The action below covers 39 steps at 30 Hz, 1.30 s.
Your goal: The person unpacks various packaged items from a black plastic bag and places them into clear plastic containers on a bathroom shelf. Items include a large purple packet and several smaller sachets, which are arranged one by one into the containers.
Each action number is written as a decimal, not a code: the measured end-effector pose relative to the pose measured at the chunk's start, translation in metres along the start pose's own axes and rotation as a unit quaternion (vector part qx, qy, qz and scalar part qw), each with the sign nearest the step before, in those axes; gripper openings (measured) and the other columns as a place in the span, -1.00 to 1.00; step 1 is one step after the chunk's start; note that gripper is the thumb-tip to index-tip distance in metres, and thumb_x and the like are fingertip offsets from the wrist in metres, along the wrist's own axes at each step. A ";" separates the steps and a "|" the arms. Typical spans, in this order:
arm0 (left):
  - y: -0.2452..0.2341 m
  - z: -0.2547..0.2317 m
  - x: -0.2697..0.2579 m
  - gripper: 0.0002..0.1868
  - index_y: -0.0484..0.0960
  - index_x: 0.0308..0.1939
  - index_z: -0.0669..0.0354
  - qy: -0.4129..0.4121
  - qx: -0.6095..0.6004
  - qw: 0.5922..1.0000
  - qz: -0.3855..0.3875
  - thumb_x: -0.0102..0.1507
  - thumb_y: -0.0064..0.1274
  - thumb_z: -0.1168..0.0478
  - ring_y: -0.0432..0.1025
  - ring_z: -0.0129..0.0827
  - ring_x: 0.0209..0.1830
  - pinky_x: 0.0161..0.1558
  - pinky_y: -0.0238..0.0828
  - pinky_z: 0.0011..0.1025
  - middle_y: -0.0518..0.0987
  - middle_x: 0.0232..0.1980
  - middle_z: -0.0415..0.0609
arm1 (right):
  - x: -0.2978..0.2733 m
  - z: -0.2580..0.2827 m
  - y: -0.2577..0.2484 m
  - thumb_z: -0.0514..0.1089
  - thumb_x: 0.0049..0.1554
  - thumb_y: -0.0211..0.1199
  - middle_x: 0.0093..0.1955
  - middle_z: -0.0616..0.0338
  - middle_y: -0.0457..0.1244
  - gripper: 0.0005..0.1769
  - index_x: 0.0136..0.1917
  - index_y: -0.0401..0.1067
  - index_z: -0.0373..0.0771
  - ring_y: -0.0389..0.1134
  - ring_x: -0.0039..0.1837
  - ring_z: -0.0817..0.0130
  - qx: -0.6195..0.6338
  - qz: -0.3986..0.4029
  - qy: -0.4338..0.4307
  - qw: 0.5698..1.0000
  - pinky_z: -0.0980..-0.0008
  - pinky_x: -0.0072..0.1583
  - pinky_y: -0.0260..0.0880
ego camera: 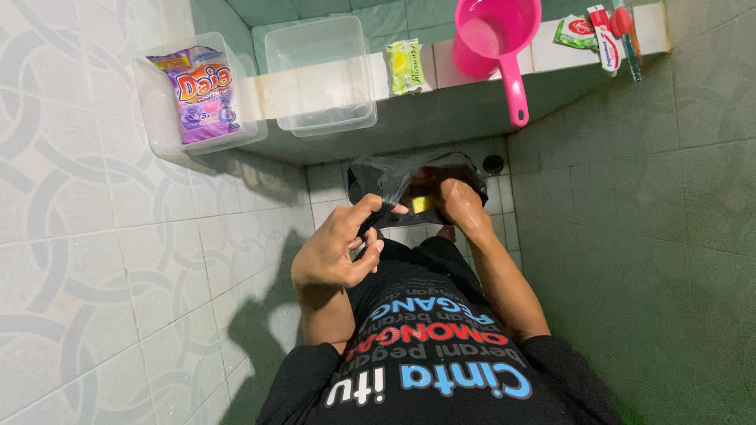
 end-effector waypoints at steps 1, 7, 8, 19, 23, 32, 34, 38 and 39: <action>0.001 -0.001 0.000 -0.45 0.47 0.28 0.31 0.003 0.010 1.000 0.002 0.17 -0.05 0.51 0.47 -0.56 -0.63 -0.52 0.23 -0.62 0.49 -0.60 -0.19 | -0.001 -0.005 0.003 -0.28 0.10 0.07 -0.23 -0.28 0.30 -0.85 -0.26 0.37 -0.41 0.34 -0.15 -0.29 -0.009 -0.007 0.021 1.000 -0.16 -0.11 0.31; 0.003 -0.001 0.004 -0.40 0.29 0.25 0.39 0.070 -0.034 0.997 -0.014 0.11 0.02 0.52 0.52 -0.53 -0.54 -0.56 0.14 -0.61 0.59 0.27 0.13 | -0.003 -0.020 0.013 -0.24 0.06 0.10 -0.17 -0.31 0.34 -0.81 -0.18 0.50 -0.38 0.38 -0.09 -0.27 -0.001 0.056 0.006 0.998 -0.12 -0.07 0.37; 0.004 0.001 0.005 -0.39 0.29 0.26 0.39 0.074 -0.036 0.997 -0.005 0.11 0.02 0.51 0.53 -0.53 -0.52 -0.56 0.13 -0.60 0.59 0.27 0.11 | -0.004 -0.019 0.013 -0.23 0.09 0.10 -0.16 -0.31 0.34 -0.80 -0.18 0.50 -0.38 0.38 -0.08 -0.27 0.000 0.064 0.018 0.998 -0.13 -0.06 0.36; 0.008 0.021 0.005 -0.31 0.38 0.32 0.28 0.002 -0.067 0.996 -0.056 0.07 -0.02 0.53 0.48 -0.56 -0.41 -0.39 0.40 -0.65 0.58 -0.16 -0.05 | -0.007 0.080 -0.076 -0.20 0.11 0.28 -0.06 -0.21 0.39 -0.69 0.11 0.43 -0.37 0.43 -0.01 -0.12 0.113 0.286 0.050 0.950 0.08 0.06 0.41; 0.011 0.023 0.007 -0.32 0.40 0.34 0.26 -0.014 -0.129 0.990 -0.064 0.09 -0.05 0.53 0.45 -0.59 -0.43 -0.35 0.36 -0.65 0.43 -0.40 -0.15 | -0.004 0.098 -0.088 -0.16 -0.04 0.37 -0.01 -0.25 0.35 -0.46 0.18 0.34 -0.41 0.37 0.02 -0.16 0.155 0.208 -0.037 0.965 0.03 0.01 0.36; 0.010 0.019 0.006 -0.34 0.41 0.33 0.25 0.007 -0.129 0.989 -0.077 0.10 -0.09 0.55 0.32 -0.65 -0.48 -0.37 0.21 -0.70 0.35 -0.47 -0.23 | -0.005 0.076 -0.062 -0.23 0.23 0.11 -0.05 -0.30 0.35 -0.81 0.01 0.42 -0.42 0.41 0.02 -0.16 0.127 0.120 0.005 0.985 0.01 0.04 0.38; 0.009 0.021 0.005 -0.32 0.40 0.32 0.26 -0.001 -0.136 0.986 -0.092 0.07 -0.09 0.55 0.36 -0.66 -0.46 -0.36 0.27 -0.69 0.38 -0.45 -0.23 | -0.003 0.087 -0.073 -0.19 0.05 0.30 -0.09 -0.32 0.34 -0.71 -0.04 0.43 -0.45 0.38 0.01 -0.23 0.088 0.153 -0.026 0.984 -0.03 0.00 0.37; 0.008 0.027 0.011 -0.32 0.37 0.34 0.25 0.014 -0.146 0.986 -0.079 0.10 -0.07 0.54 0.36 -0.65 -0.45 -0.36 0.25 -0.67 0.39 -0.41 -0.24 | 0.008 0.107 -0.089 -0.24 0.05 0.25 -0.04 -0.31 0.35 -0.70 0.06 0.47 -0.40 0.39 0.07 -0.23 0.076 0.134 -0.025 0.988 0.00 0.04 0.41; 0.008 0.028 0.014 -0.32 0.36 0.35 0.25 0.025 -0.140 0.987 -0.074 0.11 -0.07 0.54 0.34 -0.66 -0.45 -0.37 0.23 -0.67 0.38 -0.39 -0.24 | 0.016 0.111 -0.089 -0.26 0.00 0.27 -0.03 -0.31 0.36 -0.66 0.06 0.46 -0.41 0.40 0.09 -0.22 0.089 0.106 -0.046 0.989 0.02 0.05 0.42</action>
Point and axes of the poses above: each hand's wrist, its own x-axis towards the middle knuckle, its own y-axis out of the palm, z = x × y, the point moved 4 cm from there along x, towards the middle knuckle
